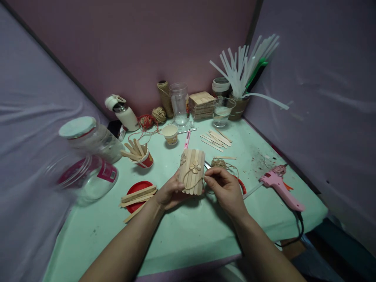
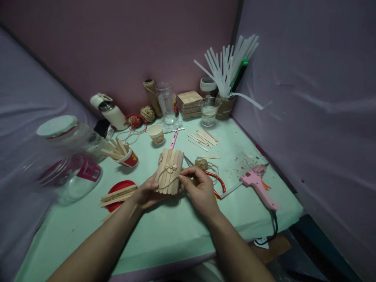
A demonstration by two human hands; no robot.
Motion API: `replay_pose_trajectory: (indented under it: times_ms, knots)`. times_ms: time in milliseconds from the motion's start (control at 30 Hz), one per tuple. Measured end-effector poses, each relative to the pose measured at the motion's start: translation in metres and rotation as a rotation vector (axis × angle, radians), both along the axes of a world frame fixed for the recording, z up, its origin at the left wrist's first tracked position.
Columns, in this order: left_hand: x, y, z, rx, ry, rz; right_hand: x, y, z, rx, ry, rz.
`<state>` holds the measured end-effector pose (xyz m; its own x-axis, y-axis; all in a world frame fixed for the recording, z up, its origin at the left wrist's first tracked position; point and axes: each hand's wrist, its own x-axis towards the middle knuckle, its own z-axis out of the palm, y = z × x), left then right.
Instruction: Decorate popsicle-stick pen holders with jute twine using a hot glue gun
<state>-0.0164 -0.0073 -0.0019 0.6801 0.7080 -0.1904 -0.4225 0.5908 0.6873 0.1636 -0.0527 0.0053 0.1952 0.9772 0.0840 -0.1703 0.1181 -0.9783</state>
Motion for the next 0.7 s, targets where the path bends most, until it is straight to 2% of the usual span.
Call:
replay_pose_trajectory:
  times_ms: [300,500,700]
  knots:
    - [0.0013,-0.0004,0.0005,-0.006,0.008,0.016,0.0019,0.0011,-0.0035,0.032,-0.048,-0.042]
    - [0.0042,0.0004,0.0027,-0.014,0.039,0.091,0.0013,0.0006,-0.0059,0.024,-0.088,0.004]
    - [0.0065,0.0006,0.0003,0.003,0.058,0.106,0.0019,0.0015,-0.0055,0.014,-0.092,0.034]
